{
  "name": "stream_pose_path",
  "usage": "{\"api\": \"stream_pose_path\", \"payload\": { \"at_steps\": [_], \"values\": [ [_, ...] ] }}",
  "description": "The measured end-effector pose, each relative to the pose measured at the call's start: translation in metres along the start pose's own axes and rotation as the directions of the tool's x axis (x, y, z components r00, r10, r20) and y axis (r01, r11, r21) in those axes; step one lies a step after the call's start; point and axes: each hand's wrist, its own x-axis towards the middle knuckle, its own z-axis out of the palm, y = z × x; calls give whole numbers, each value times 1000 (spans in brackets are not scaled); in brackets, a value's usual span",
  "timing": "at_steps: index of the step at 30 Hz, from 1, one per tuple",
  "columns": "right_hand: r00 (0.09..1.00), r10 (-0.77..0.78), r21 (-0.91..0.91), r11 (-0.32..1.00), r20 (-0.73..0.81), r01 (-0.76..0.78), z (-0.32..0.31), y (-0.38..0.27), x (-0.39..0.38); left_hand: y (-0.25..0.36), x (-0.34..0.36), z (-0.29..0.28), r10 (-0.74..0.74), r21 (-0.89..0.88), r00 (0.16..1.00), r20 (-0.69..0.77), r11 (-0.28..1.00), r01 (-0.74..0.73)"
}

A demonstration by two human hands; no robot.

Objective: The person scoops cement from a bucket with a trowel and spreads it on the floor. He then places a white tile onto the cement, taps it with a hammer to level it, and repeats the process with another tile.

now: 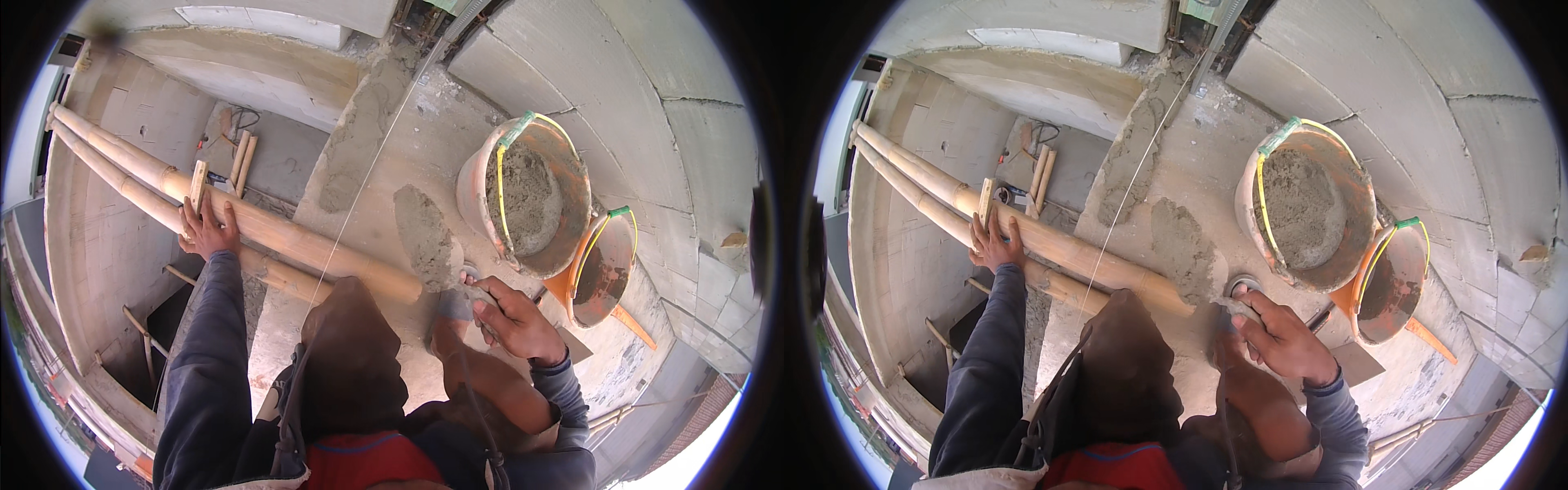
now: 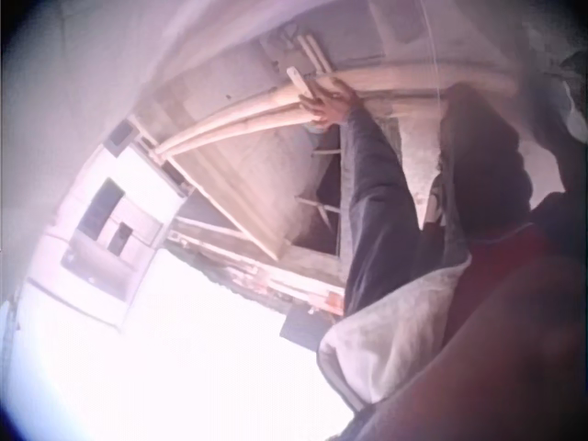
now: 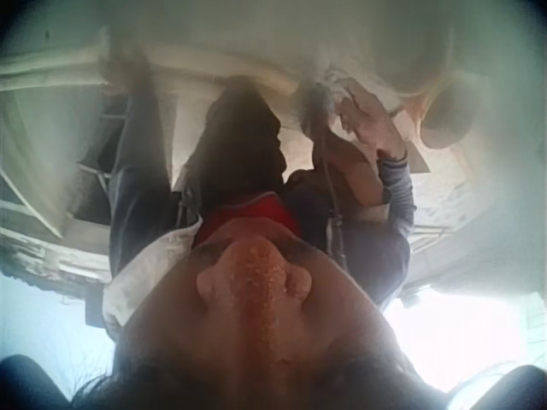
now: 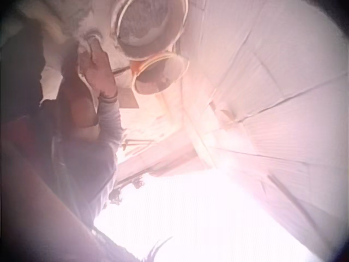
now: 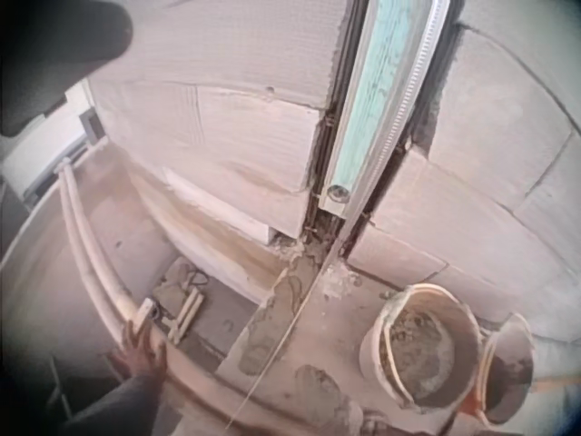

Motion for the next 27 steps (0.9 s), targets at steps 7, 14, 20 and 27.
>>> {"api": "stream_pose_path", "payload": {
  "at_steps": [7, 14, 20, 27],
  "values": [
    [988, -1, 354, 933, -156, 57, 49, 23, 180, 1, -1, -4, 9, -46, 1000, 16, 999, -8],
    [982, -165, 863, 477, -94, 163, 1, -10, 318, 1, -3, 2, 42, -89, 999, 7, 995, -41],
    [973, -94, 619, 757, -213, 208, 32, -27, 297, -9, -3, -5, 15, -61, 999, 31, 998, -13],
    [863, -9, -101, 994, -506, -50, -7, -108, 301, -7, 1, 2, 18, -74, 1000, 24, 997, -16]
  ]
}}
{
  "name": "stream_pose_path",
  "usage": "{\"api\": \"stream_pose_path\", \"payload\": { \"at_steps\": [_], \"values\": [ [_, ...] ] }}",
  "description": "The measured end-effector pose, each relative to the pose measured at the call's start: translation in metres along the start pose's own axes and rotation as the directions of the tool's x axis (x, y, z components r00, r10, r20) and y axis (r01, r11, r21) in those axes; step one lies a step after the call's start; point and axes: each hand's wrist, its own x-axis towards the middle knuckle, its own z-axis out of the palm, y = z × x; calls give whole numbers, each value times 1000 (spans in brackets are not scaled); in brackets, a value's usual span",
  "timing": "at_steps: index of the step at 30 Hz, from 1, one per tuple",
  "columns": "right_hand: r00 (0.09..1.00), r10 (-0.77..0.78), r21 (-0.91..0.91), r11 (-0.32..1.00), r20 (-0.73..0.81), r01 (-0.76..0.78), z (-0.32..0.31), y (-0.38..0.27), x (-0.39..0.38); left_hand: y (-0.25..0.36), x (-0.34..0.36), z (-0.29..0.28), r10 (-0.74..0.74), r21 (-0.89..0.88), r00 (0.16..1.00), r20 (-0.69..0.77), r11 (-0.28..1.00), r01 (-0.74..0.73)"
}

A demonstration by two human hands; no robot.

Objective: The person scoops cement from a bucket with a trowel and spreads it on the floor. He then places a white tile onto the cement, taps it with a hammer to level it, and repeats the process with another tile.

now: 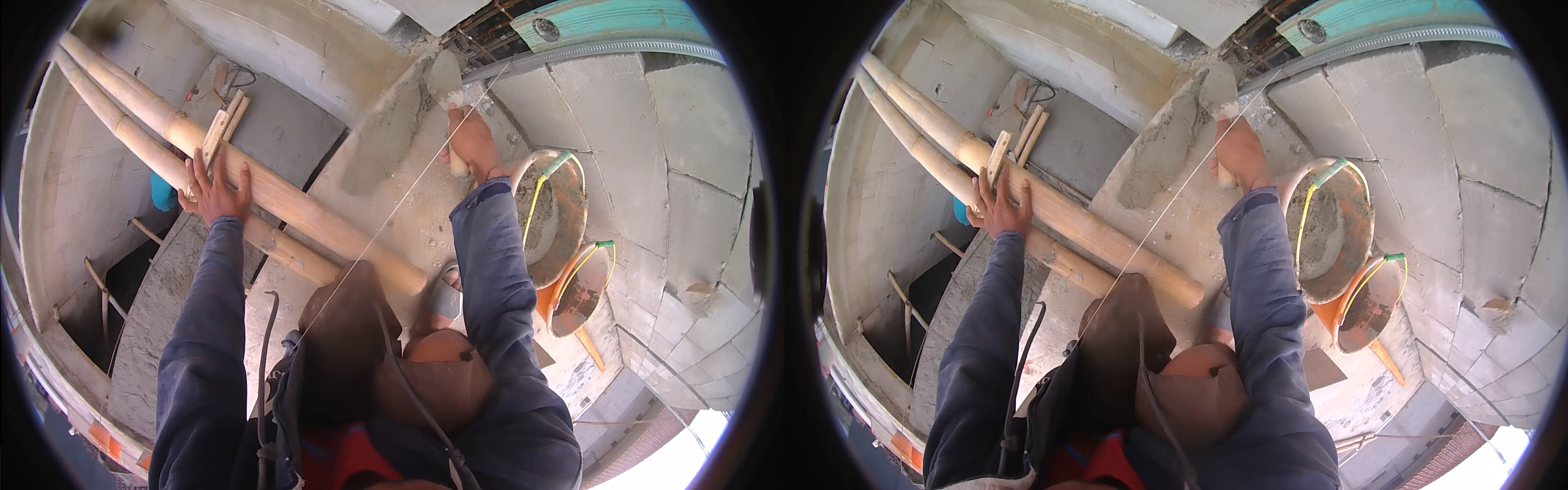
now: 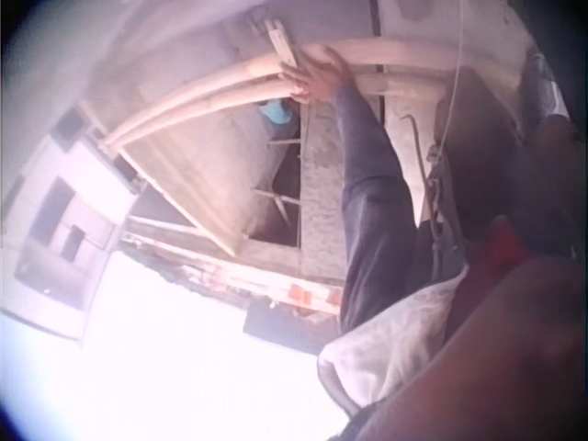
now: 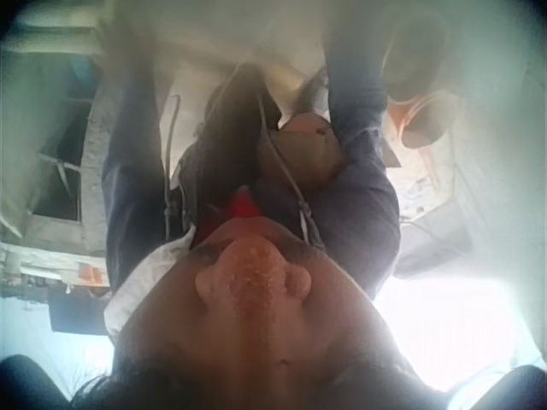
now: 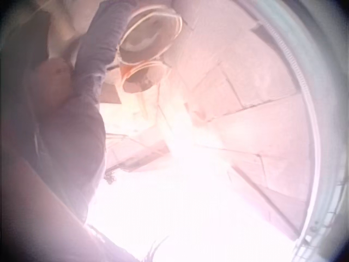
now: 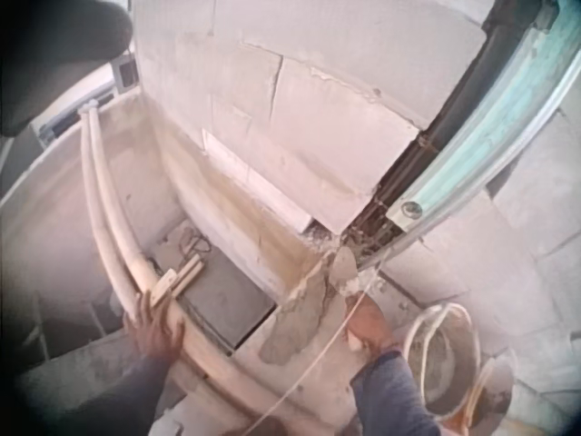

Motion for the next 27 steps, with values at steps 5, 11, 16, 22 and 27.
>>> {"api": "stream_pose_path", "payload": {
  "at_steps": [5, 11, 16, 22, 27],
  "values": [
    [986, 77, -173, 984, 149, -50, -5, -15, 20, -6, -2, 2, -8, 2, 1000, 17, 1000, 8],
    [969, 25, -326, 944, 245, 58, 14, 29, -26, 0, -2, -1, -10, -23, 1000, 12, 1000, 10],
    [955, -12, -372, 919, 297, 127, 30, 61, -73, 2, -2, -1, -15, -45, 1000, -13, 999, 14],
    [877, 98, -396, 911, 471, 111, 39, 62, -121, -2, -2, 6, -3, -39, 998, -60, 999, 1],
    [855, -64, -409, 858, 515, 311, 53, 95, -128, -1, 0, 7, 3, -11, 998, -56, 1000, -4]
  ]
}}
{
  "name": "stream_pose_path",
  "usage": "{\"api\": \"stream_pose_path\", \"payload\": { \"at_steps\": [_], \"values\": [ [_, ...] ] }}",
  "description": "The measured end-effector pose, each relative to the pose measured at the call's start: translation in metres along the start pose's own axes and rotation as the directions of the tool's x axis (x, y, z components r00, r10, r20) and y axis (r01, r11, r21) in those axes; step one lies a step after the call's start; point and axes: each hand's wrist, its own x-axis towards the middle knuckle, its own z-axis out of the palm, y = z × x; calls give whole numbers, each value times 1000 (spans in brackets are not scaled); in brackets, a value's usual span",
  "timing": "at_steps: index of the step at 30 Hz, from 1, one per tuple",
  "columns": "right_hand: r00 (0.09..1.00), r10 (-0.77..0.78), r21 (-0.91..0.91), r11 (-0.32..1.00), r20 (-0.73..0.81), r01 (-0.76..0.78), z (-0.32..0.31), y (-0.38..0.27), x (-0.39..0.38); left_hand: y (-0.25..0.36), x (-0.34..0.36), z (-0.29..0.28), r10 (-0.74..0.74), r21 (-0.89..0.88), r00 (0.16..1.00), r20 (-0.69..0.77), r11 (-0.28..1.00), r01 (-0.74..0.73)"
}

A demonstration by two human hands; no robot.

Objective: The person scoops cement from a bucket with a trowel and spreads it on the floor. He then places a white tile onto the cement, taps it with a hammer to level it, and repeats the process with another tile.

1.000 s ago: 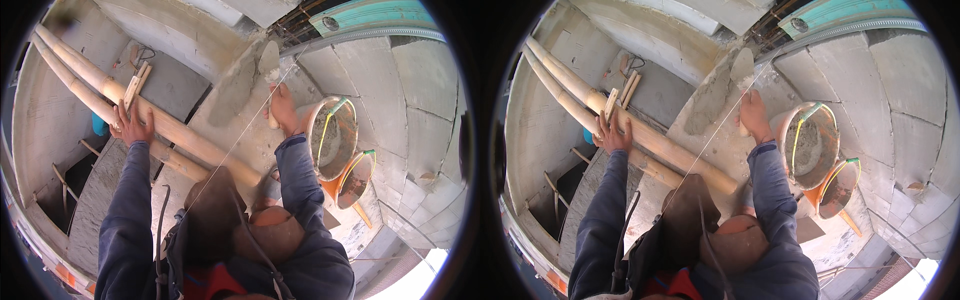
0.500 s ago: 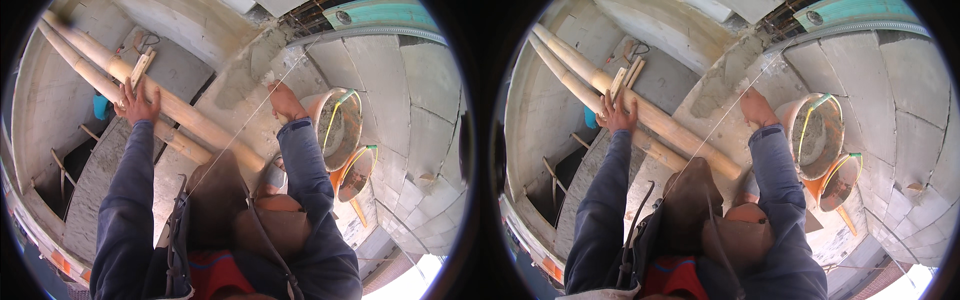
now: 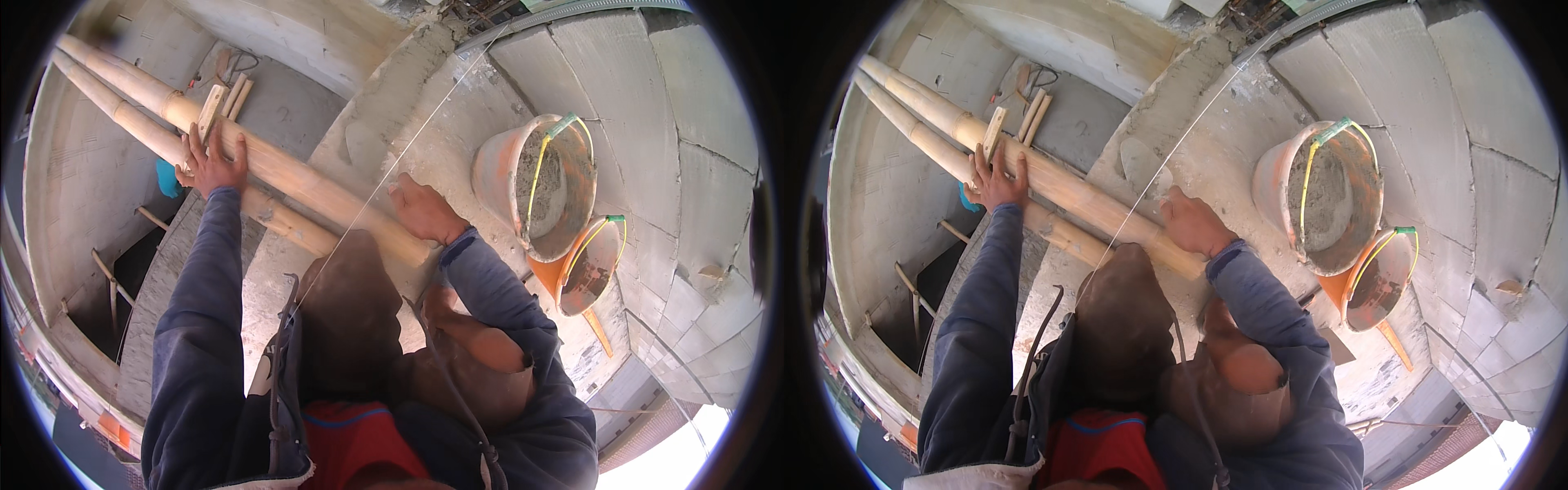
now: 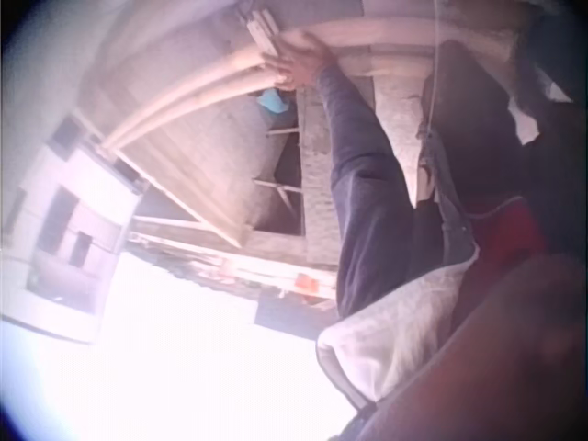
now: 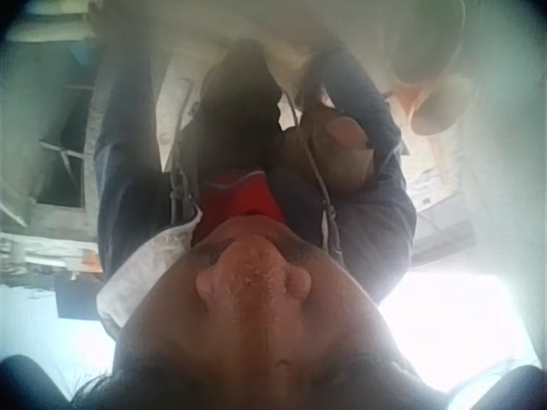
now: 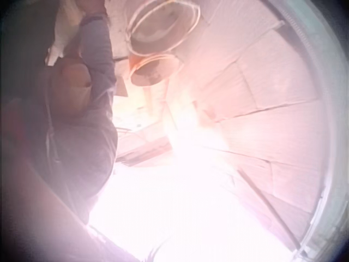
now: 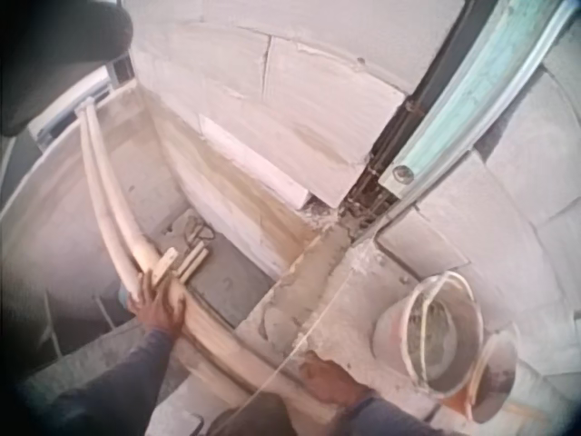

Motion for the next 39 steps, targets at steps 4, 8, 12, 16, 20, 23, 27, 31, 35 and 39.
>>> {"api": "stream_pose_path", "payload": {
  "at_steps": [4, 8, 12, 16, 20, 23, 27, 31, 35, 39],
  "values": [
    [977, -191, -47, 981, -96, 188, 30, 18, -7, 0, -1, -3, -7, 41, 1000, 22, 999, 6],
    [964, -232, -50, 973, -133, 227, 30, 31, -12, 3, 2, -5, 0, 59, 1000, 10, 998, 0],
    [967, -210, -28, 978, -147, 209, 29, 47, -26, 9, -2, -7, -9, 54, 999, 38, 999, 7],
    [875, -303, -61, 951, -377, 303, 15, 46, -38, 5, -2, -8, -23, 82, 999, 43, 996, 19],
    [873, -251, -31, 964, -417, 263, -5, 47, -34, 2, -1, -7, -17, 98, 999, 38, 995, 13],
    [932, -119, 61, 987, -341, 148, -6, 63, -28, 15, 0, -10, -15, 80, 998, 67, 997, 10],
    [908, -163, 36, 981, -387, 191, 10, 74, -63, 0, 4, -4, 12, 141, 999, 35, 990, -17],
    [921, -223, 21, 970, -320, 243, -9, 99, -147, -4, 8, 8, 7, 218, 998, 69, 976, -22],
    [870, -137, 53, 982, -473, 183, -27, 126, -273, -22, 13, 25, 18, 141, 972, 236, 989, -52],
    [604, 83, 140, 989, -793, 48, -19, 156, -404, -66, 67, 4, 177, -107, 970, 166, 981, -160]
  ]
}}
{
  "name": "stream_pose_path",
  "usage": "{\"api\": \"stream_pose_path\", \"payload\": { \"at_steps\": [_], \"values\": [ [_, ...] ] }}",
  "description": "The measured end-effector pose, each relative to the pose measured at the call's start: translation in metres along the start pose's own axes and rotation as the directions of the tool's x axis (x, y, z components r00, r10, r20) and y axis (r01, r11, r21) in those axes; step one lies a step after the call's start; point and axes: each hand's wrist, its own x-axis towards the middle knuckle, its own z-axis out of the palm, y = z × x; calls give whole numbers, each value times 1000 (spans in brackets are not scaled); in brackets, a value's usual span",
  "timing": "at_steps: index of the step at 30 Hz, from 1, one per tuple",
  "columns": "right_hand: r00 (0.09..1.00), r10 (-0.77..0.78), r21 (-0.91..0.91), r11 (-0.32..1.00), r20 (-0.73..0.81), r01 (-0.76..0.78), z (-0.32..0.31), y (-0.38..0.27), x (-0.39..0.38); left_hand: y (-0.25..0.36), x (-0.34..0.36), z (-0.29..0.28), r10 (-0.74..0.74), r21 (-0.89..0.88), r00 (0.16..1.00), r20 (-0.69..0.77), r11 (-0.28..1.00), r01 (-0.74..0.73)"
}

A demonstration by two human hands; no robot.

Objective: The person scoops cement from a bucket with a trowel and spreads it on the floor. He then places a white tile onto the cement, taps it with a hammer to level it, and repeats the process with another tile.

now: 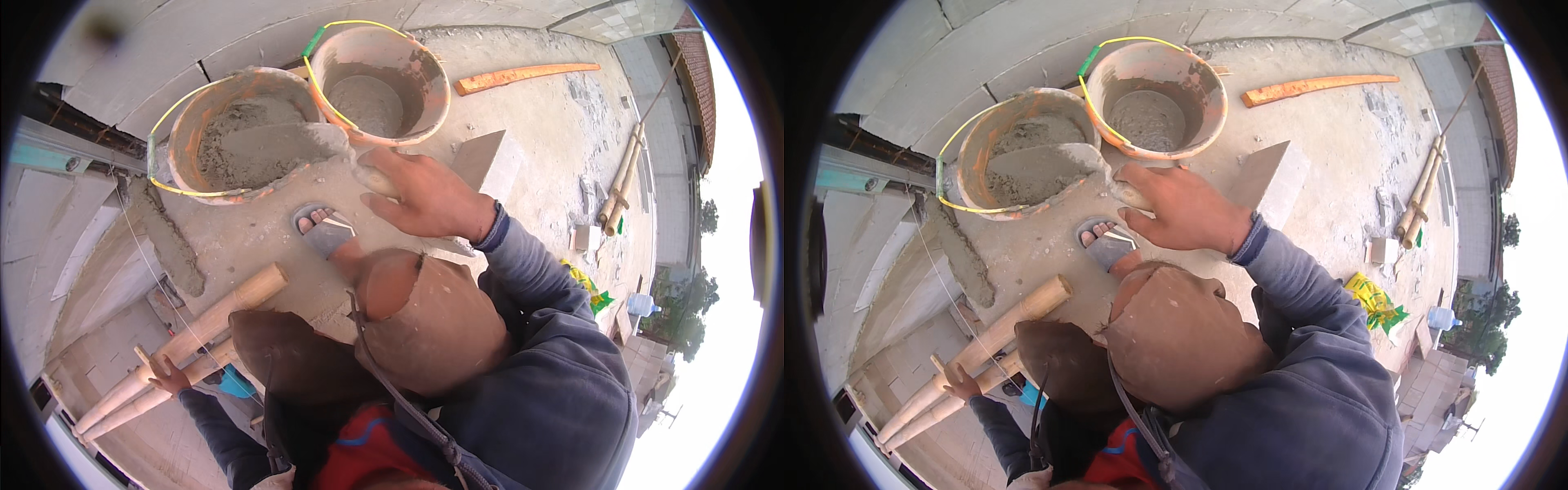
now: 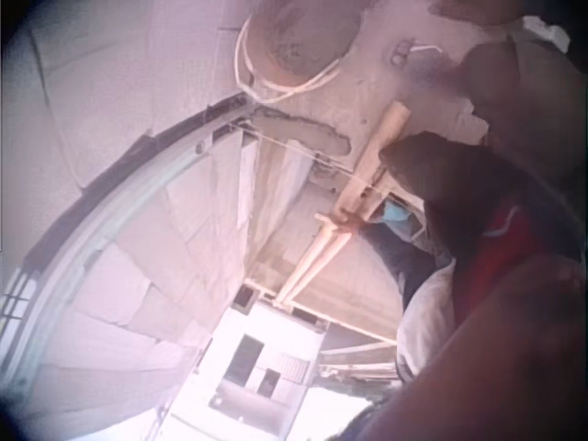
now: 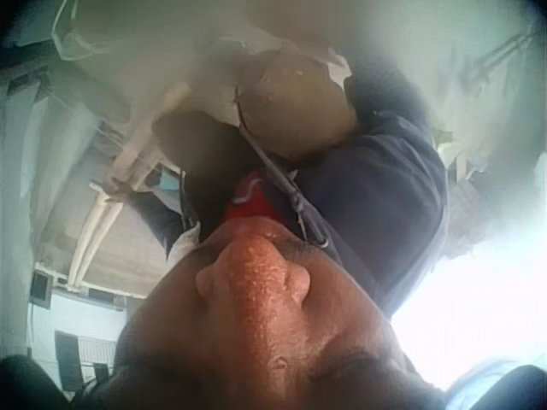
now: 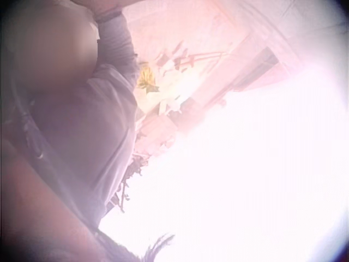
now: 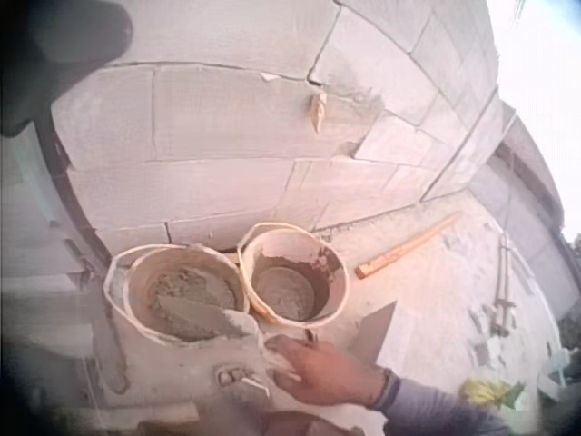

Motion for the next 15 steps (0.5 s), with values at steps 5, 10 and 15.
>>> {"api": "stream_pose_path", "payload": {
  "at_steps": [5, 10, 15],
  "values": [
    [868, 193, 62, 981, -458, -186, -57, 46, -58, 150, -37, -120, 338, -253, 887, -314, 871, -422],
    [792, 412, -71, 868, -452, -492, -61, 128, -39, 332, -157, -230, 676, -432, 644, -359, 491, -757],
    [650, 528, 256, 844, -546, -470, -37, 172, -99, 452, -291, -207, 964, -786, 250, 94, 226, -576]
  ]
}}
